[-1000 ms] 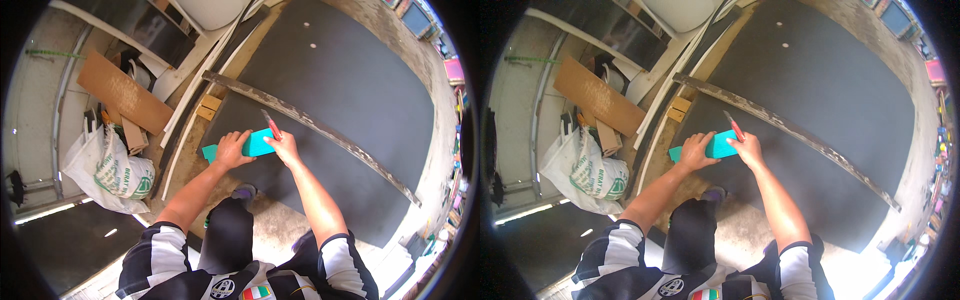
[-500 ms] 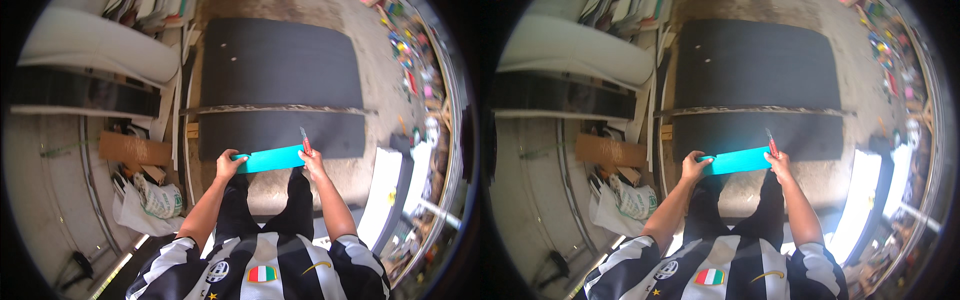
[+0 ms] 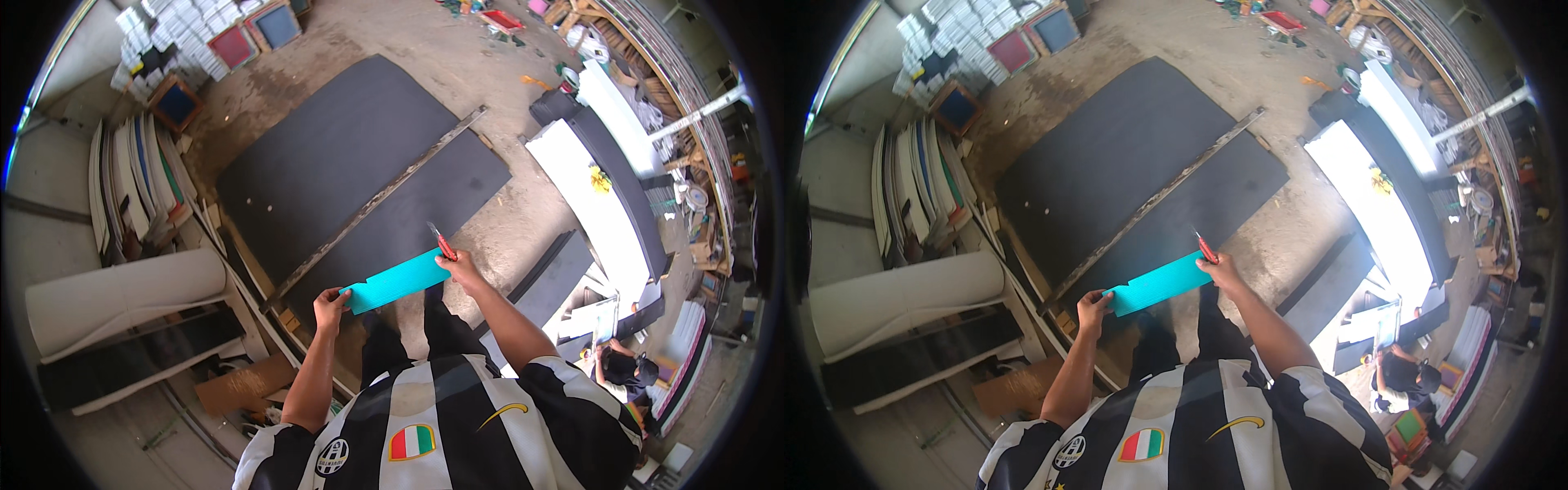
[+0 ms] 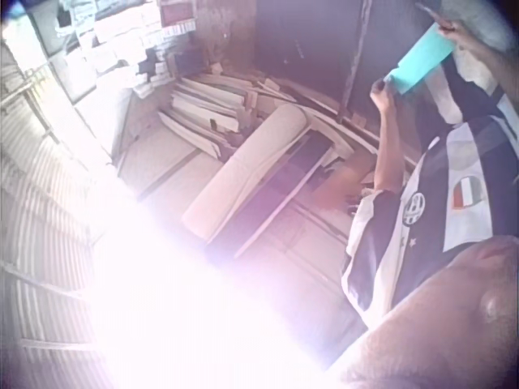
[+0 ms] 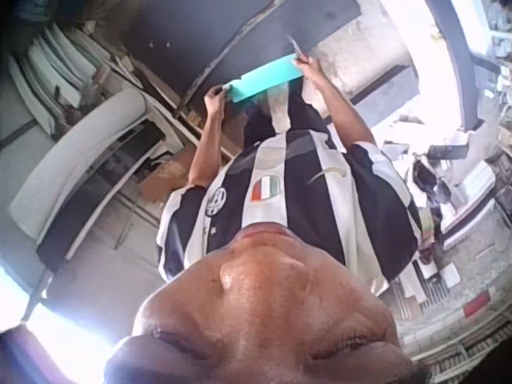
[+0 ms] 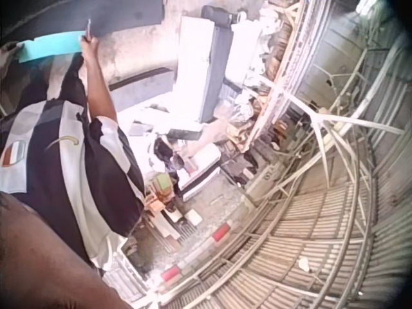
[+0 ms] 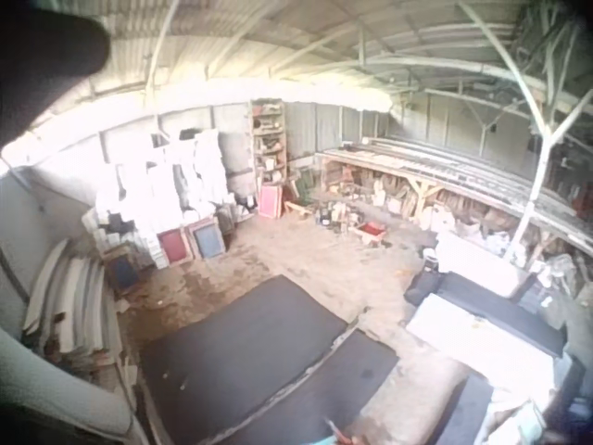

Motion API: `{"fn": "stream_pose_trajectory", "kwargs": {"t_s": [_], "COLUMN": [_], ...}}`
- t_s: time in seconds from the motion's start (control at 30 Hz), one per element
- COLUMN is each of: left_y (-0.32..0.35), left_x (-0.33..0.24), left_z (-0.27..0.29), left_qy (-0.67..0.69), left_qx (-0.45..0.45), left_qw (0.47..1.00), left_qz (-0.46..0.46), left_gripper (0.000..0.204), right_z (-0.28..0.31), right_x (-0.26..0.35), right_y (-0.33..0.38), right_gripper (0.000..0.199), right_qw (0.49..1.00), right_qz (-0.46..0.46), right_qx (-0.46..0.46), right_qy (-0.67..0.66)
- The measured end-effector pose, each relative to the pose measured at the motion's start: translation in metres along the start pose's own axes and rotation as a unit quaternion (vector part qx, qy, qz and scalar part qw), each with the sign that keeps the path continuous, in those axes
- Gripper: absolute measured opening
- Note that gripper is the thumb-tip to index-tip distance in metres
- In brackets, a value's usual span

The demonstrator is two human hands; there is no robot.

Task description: The person kneels on the floor and uses a utility knife and a wooden straightedge to cut a large dark gray sheet into smaller rectangular pieces. The person scores the material along the straightedge, snaps the cut sections, and separates them, repeating the process for multiple cuts.

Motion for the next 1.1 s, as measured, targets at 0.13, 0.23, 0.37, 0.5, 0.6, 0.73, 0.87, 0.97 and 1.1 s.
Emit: {"fn": "stream_pose_trajectory", "kwargs": {"t_s": [0.13,0.23,0.37,0.5,0.6,0.73,0.87,0.97,1.1], "left_y": [-0.003,-0.008,-0.015,-0.026,-0.034,-0.041,-0.046,-0.048,-0.054], "left_x": [-0.023,-0.042,-0.065,-0.089,-0.102,-0.106,-0.104,-0.099,-0.105], "left_z": [-0.056,-0.100,-0.146,-0.172,-0.183,-0.188,-0.184,-0.181,-0.183], "left_qy": [-0.011,-0.002,-0.033,-0.056,-0.077,-0.077,-0.062,-0.044,-0.027], "left_qx": [0.007,0.028,0.038,0.049,0.049,0.045,0.035,0.033,0.033], "left_qw": [1.000,1.000,0.999,0.997,0.996,0.996,0.997,0.998,0.999], "left_qz": [0.005,-0.003,0.018,-0.018,-0.009,-0.012,-0.033,-0.023,-0.014], "left_gripper": [0.037,0.037,0.039,0.040,0.041,0.039,0.037,0.036,0.036], "right_z": [0.057,0.097,0.146,0.170,0.176,0.179,0.179,0.179,0.178], "right_x": [0.005,0.010,0.021,0.019,0.021,0.026,0.034,0.037,0.045], "right_y": [-0.009,-0.016,-0.032,-0.032,-0.033,-0.037,-0.048,-0.058,-0.071], "right_gripper": [0.026,0.024,0.022,0.025,0.027,0.028,0.028,0.026,0.023], "right_qw": [0.999,0.998,0.998,0.997,0.996,0.996,0.997,0.997,0.996], "right_qz": [0.040,0.049,0.036,0.038,0.034,0.017,0.019,0.030,0.069], "right_qx": [0.002,-0.022,-0.043,-0.051,-0.077,-0.068,-0.050,-0.049,-0.052], "right_qy": [-0.028,-0.020,-0.014,-0.032,-0.040,-0.050,-0.051,-0.046,-0.037]}}
Point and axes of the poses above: each hand's wrist, its own y-axis away from the middle knuckle, its own z-axis out of the back of the hand, x = y × z, the point moved 3 cm from there along -y, towards the middle knuckle, and after that the axes turned 2 degrees about x, right-handed, at the moved point
